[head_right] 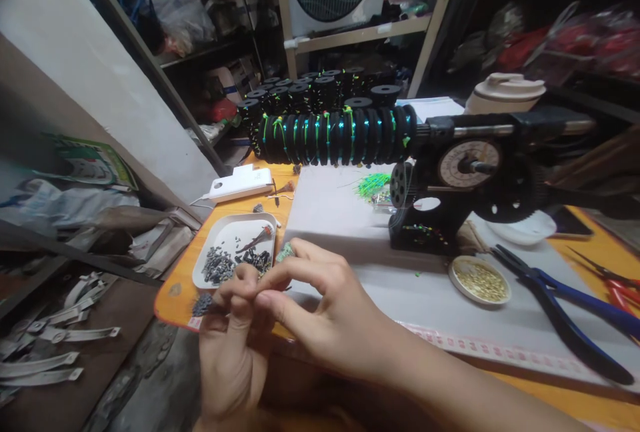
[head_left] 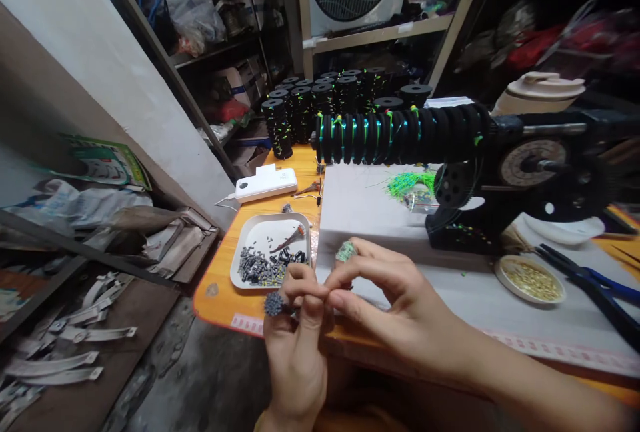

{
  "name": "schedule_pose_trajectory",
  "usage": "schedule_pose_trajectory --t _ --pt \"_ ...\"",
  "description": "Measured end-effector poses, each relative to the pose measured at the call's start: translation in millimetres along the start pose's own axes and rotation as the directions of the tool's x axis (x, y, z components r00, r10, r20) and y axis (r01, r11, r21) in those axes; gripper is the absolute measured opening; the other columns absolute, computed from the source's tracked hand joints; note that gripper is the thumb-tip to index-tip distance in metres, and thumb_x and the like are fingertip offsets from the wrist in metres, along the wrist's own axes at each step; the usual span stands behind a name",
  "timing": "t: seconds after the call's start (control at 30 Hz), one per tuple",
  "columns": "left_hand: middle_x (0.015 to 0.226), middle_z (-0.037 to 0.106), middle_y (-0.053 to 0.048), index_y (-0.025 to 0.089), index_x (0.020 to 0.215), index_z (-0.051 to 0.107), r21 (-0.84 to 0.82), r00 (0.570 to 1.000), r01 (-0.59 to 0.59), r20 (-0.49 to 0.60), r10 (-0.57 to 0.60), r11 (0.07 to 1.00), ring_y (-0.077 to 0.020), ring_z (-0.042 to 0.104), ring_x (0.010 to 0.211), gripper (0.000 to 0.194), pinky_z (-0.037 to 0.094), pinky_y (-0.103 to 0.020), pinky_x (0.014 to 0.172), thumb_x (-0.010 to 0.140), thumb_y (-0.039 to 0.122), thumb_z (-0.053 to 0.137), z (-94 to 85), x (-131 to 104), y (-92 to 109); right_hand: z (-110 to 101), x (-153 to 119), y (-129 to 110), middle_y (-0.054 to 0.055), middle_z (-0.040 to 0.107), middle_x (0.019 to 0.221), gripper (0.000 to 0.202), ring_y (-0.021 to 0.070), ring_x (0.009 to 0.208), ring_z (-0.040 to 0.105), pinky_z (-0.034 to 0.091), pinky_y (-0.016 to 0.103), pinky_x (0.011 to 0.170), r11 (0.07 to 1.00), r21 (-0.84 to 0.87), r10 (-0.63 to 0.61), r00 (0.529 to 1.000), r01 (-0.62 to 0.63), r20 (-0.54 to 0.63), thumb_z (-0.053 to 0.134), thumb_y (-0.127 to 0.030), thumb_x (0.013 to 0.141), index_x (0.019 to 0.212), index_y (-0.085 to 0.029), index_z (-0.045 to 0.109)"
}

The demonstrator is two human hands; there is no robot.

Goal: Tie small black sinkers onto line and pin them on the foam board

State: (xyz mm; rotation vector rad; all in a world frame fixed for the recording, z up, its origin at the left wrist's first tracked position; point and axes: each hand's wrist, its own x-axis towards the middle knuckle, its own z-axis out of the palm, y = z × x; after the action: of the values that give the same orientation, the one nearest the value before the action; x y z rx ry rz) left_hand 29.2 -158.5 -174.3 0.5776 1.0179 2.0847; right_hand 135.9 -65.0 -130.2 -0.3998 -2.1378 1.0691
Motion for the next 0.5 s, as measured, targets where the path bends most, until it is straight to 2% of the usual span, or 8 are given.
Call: schedule_pose_trajectory --t 0.07,0.13,0.2,0.27,0.37,0.43,0.47,0.5 --pt "0.082 0.060 0.004 0.023 0.074 0.069 -0.055 0.996 -0.005 0.089 0.010 0.998 -0.0046 0.054 0.061 0.014 0.044 -0.013 0.055 0.082 0.034 0.073 -2.7 2 6 1 0 -1 0.003 0.053 0.079 0.010 0.0127 0.072 0.051 0.044 0.023 0.063 0.996 -0.039 -0.073 0.997 0.074 0.037 0.061 -0.013 0.090 0.086 -0.015 0.069" --pt "0.062 0.056 0.005 0.025 0.080 0.068 -0.048 0.984 0.024 0.177 -0.015 0.999 -0.0049 0.047 0.052 0.012 0.041 -0.013 0.052 0.088 0.034 0.067 -8.9 3 13 1 1 -2 0.006 0.056 0.086 0.009 0.0155 0.079 0.053 0.049 0.026 0.067 0.963 -0.146 -0.213 0.973 0.225 0.093 0.060 -0.015 0.091 0.088 -0.014 0.069" --pt "0.050 0.047 0.007 0.023 0.082 0.066 0.044 0.983 0.056 0.173 -0.063 0.997 -0.0055 0.041 0.047 0.012 0.037 -0.014 0.050 0.089 0.033 0.065 -17.1 3 19 -1 4 -3 0.008 0.059 0.089 0.012 0.0198 0.090 0.055 0.052 0.033 0.079 0.830 -0.325 -0.422 0.891 0.454 0.167 0.058 -0.017 0.093 0.089 -0.014 0.069" --pt "0.049 0.044 0.007 0.020 0.080 0.064 0.160 0.988 0.098 0.102 -0.115 0.982 -0.0054 0.039 0.047 0.015 0.033 -0.015 0.049 0.087 0.033 0.068 -24.9 3 23 -7 12 -4 0.008 0.063 0.090 0.011 0.0233 0.102 0.055 0.050 0.038 0.092 0.615 -0.494 -0.585 0.776 0.614 0.235 0.057 -0.015 0.093 0.091 -0.014 0.069" --pt "0.048 0.040 0.008 0.018 0.077 0.061 0.268 0.978 0.186 0.040 -0.203 0.945 -0.0049 0.034 0.045 0.023 0.028 -0.016 0.046 0.084 0.037 0.072 -32.5 4 30 -24 36 -2 0.007 0.067 0.098 0.008 0.0249 0.111 0.055 0.049 0.040 0.098 0.375 -0.665 -0.691 0.673 0.646 0.264 0.064 -0.013 0.089 0.095 -0.018 0.068" --pt "0.047 0.039 0.008 0.017 0.075 0.059 0.298 0.963 0.241 0.046 -0.266 0.924 -0.0048 0.032 0.044 0.027 0.026 -0.017 0.046 0.082 0.039 0.073 -35.2 3 34 -38 56 3 0.005 0.069 0.098 0.008 0.0224 0.106 0.059 0.052 0.039 0.097 0.184 -0.720 -0.756 0.565 0.669 0.332 0.062 -0.015 0.091 0.092 -0.021 0.067" --pt "0.047 0.039 0.008 0.017 0.075 0.059 0.303 0.957 0.258 0.052 -0.287 0.917 -0.0047 0.032 0.044 0.028 0.026 -0.017 0.046 0.082 0.040 0.074 -36.2 2 35 -44 65 6 0.003 0.070 0.099 0.010 0.0207 0.104 0.060 0.053 0.038 0.095 0.133 -0.743 -0.764 0.545 0.656 0.344 0.059 -0.016 0.094 0.093 -0.022 0.067" --pt "0.047 0.039 0.008 0.017 0.074 0.058 0.305 0.954 0.267 0.053 -0.296 0.914 -0.0046 0.033 0.044 0.029 0.026 -0.017 0.046 0.081 0.041 0.074 -37.4 1 36 -49 72 9 0.003 0.071 0.100 0.011 0.0199 0.103 0.062 0.054 0.037 0.094 0.112 -0.773 -0.759 0.556 0.625 0.340 0.058 -0.017 0.095 0.094 -0.023 0.066"
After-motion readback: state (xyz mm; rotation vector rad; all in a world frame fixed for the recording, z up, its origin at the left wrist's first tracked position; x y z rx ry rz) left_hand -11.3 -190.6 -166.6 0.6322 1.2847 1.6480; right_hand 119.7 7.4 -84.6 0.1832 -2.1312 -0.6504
